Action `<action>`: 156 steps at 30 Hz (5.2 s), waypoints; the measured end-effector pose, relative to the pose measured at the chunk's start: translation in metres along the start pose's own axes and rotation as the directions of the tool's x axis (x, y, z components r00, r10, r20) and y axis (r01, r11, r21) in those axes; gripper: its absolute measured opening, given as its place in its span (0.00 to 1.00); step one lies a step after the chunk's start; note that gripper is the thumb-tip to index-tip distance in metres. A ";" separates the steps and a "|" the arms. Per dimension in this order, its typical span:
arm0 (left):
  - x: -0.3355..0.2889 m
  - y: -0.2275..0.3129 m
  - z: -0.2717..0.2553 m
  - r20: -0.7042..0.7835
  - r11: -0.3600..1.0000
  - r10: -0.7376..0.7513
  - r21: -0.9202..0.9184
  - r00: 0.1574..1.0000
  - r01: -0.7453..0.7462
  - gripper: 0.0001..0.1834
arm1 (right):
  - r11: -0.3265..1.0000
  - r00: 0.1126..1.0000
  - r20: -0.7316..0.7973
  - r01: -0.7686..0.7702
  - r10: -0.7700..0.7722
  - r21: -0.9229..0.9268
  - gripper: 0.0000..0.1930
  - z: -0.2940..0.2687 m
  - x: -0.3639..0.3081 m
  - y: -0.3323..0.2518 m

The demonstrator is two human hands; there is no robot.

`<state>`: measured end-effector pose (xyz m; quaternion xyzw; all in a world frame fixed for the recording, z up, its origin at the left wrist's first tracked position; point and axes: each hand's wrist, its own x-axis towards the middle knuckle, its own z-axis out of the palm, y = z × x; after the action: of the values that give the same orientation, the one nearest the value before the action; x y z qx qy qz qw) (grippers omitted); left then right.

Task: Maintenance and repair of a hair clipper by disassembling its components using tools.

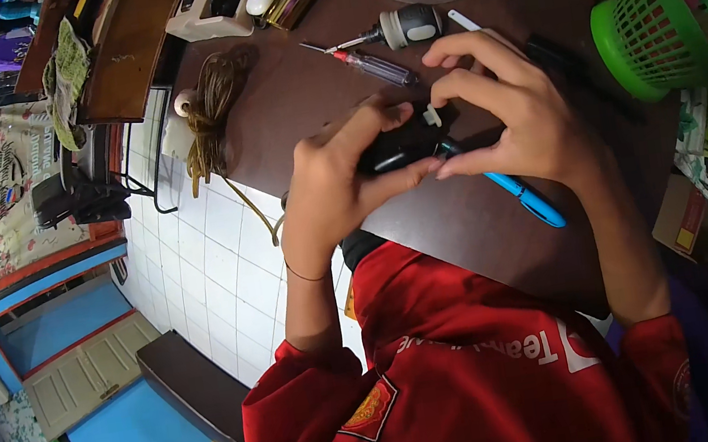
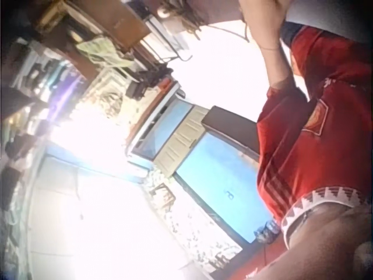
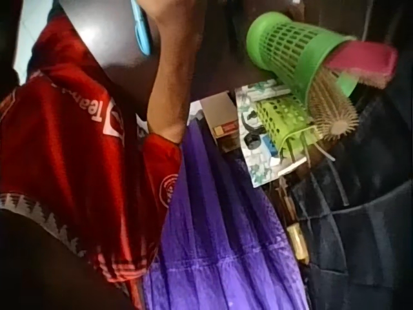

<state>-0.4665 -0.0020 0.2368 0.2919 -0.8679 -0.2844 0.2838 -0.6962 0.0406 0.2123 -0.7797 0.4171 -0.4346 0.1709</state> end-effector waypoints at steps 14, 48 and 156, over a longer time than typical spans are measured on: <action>-0.011 0.004 0.021 -0.163 0.990 0.078 0.131 0.984 -0.057 0.17 | 0.950 0.846 -0.530 -0.213 0.062 -0.228 0.05 -0.035 0.006 0.009; -0.013 0.011 0.016 -0.228 0.967 0.085 0.255 0.970 -0.025 0.13 | 0.959 0.999 0.033 -0.002 0.012 -0.284 0.12 0.019 0.070 -0.001; -0.012 0.007 0.014 -0.112 0.993 -0.098 0.052 0.989 0.104 0.22 | 0.714 0.655 -0.336 -0.472 0.677 0.517 0.11 -0.007 -0.048 -0.065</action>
<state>-0.4705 0.0154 0.2277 0.3587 -0.8431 -0.2567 0.3076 -0.6826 0.1188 0.2314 -0.4110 0.5819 -0.6157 0.3367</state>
